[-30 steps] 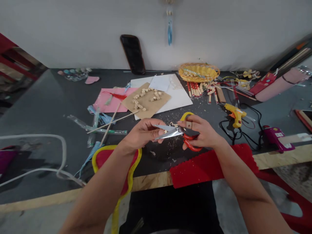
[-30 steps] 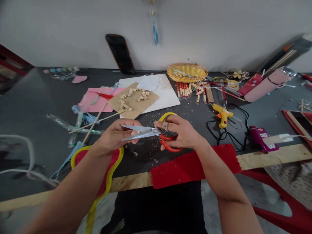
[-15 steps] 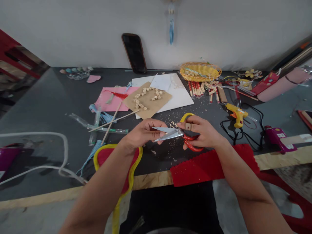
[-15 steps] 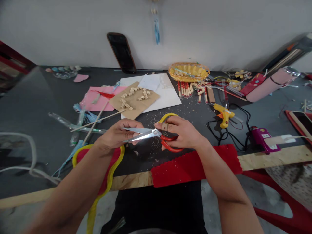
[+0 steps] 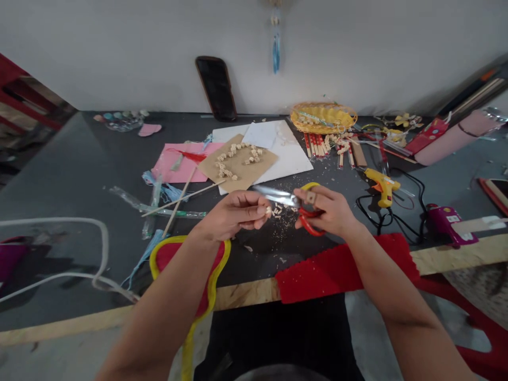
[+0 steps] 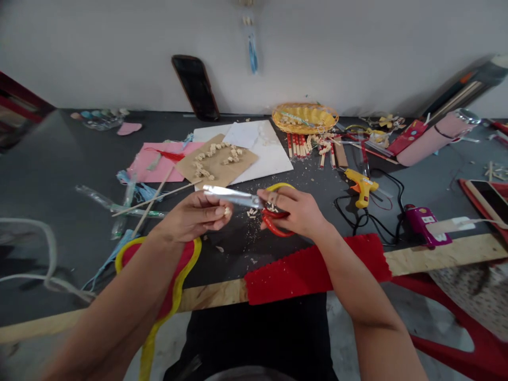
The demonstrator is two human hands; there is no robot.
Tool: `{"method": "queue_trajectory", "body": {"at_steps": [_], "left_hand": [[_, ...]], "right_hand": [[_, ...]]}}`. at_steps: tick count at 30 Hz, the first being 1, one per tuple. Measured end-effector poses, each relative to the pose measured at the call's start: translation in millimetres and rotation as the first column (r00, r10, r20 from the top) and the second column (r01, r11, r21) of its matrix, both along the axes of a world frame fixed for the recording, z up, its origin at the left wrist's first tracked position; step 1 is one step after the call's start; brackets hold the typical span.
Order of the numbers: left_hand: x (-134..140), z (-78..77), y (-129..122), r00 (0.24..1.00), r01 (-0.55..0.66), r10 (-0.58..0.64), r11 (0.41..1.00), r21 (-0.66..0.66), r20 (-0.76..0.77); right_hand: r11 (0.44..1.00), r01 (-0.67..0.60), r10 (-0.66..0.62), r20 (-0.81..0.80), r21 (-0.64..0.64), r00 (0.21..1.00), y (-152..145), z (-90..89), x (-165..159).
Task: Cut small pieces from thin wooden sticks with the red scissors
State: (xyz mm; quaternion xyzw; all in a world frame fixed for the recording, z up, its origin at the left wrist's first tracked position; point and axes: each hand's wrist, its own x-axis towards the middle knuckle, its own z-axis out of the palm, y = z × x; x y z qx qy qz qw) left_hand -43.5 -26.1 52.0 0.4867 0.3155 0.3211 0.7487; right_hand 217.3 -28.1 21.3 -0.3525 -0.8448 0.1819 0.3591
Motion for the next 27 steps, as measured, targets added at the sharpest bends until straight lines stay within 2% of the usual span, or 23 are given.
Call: {"method": "queue_trajectory", "body": {"at_steps": [3, 5, 8, 12, 16, 20, 27], "left_hand": [[6, 1.1, -2, 0.996, -0.090, 0.091, 0.993, -0.071, 0.009], [13, 0.9, -5, 0.993, -0.116, 0.113, 0.990, -0.076, -0.042], [24, -1.6, -9, 0.986, -0.088, 0.080, 0.995, -0.046, -0.147], [33, -5.7, -14, 0.971, -0.061, 0.069, 0.997, 0.043, -0.231], [35, -6.1, -16, 0.943, -0.022, 0.079, 0.984, 0.174, -0.323], [36, -6.0, -16, 0.911, 0.011, 0.098, 0.965, 0.261, -0.401], [37, -8.0, -15, 0.894, 0.003, 0.131, 0.955, 0.298, -0.429]], "right_hand": [[0.968, 0.073, -0.144, -0.296, -0.239, 0.944, -3, -2.9, -7], [0.930, 0.018, -0.195, -0.450, -0.368, 0.871, -5, -2.9, -13], [0.876, -0.129, -0.180, -0.563, -0.465, 0.806, -7, -0.3, -24], [0.812, -0.255, -0.128, -0.587, -0.524, 0.799, -11, 0.8, -32], [0.761, -0.301, -0.116, -0.576, -0.575, 0.809, -14, -2.1, -36], [0.755, -0.285, -0.132, -0.562, -0.591, 0.817, -15, -2.7, -37], [0.759, -0.256, -0.156, -0.550, -0.598, 0.820, -14, -4.9, -38]]}}
